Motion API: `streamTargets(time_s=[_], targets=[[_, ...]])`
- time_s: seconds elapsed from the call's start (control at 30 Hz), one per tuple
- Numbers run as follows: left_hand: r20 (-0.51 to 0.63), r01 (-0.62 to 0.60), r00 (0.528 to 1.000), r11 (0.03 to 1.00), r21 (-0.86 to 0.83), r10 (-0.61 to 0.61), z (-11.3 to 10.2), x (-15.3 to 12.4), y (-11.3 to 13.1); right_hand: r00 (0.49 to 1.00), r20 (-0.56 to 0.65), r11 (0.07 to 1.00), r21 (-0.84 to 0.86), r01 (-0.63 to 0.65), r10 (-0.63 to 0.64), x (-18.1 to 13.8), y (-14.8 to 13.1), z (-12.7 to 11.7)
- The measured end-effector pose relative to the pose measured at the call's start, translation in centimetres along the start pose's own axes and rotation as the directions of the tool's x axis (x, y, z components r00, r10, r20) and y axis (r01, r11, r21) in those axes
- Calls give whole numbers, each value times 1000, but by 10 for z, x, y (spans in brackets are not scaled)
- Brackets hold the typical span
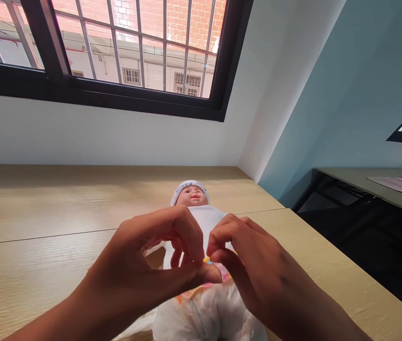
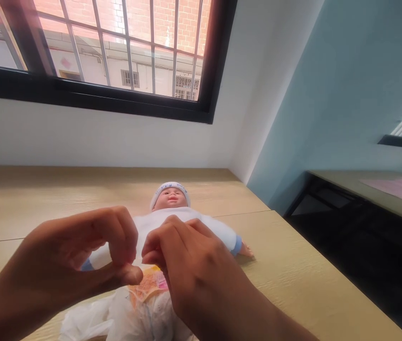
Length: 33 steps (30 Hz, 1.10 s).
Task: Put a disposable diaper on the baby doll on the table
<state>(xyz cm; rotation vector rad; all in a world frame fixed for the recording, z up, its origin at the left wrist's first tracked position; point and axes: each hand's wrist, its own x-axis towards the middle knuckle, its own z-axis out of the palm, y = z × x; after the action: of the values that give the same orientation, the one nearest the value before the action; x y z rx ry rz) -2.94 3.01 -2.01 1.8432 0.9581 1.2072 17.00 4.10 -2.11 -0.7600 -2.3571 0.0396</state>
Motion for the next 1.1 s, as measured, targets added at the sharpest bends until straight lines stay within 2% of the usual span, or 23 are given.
streamTargets(time_s=[0.07,0.17,0.3,0.37,0.5,0.63,0.7,0.8,0.9,1.0,1.1], targets=[[-51,-17,999,996,-87,13,0,-1,0,1000,-6,1000,0,-14,14,-1,1,0],[-111,13,993,976,-217,-38,0,-2,1,998,-67,999,39,16,-13,-2,2,1],[-78,109,987,947,-302,-139,0,-1,1,988,-129,996,-13,89,-90,-4,-3,2],[-106,110,983,950,-294,-147,1,0,1,986,-125,994,-15,107,-108,-6,-7,3],[-142,99,981,974,-205,-129,2,2,1,986,-95,990,-4,139,-138,-7,-13,6],[-115,87,988,991,-102,-99,1,3,0,971,-130,971,-159,179,-200,-9,-14,5],[-68,77,995,997,-30,-79,-1,3,0,968,-150,962,-219,164,-200,-11,-14,4],[46,120,991,983,141,-127,-3,-1,-3,965,-138,947,-267,178,-221,-12,-14,2],[50,117,989,953,278,-136,-2,-5,-6,962,-110,933,-292,209,-250,-10,-13,1],[19,21,999,950,310,-28,0,-6,-5,958,-148,944,-259,202,-245,-10,-12,-2],[15,-126,992,945,302,128,4,-4,1,978,-144,972,-198,123,-153,-12,-12,-5]])
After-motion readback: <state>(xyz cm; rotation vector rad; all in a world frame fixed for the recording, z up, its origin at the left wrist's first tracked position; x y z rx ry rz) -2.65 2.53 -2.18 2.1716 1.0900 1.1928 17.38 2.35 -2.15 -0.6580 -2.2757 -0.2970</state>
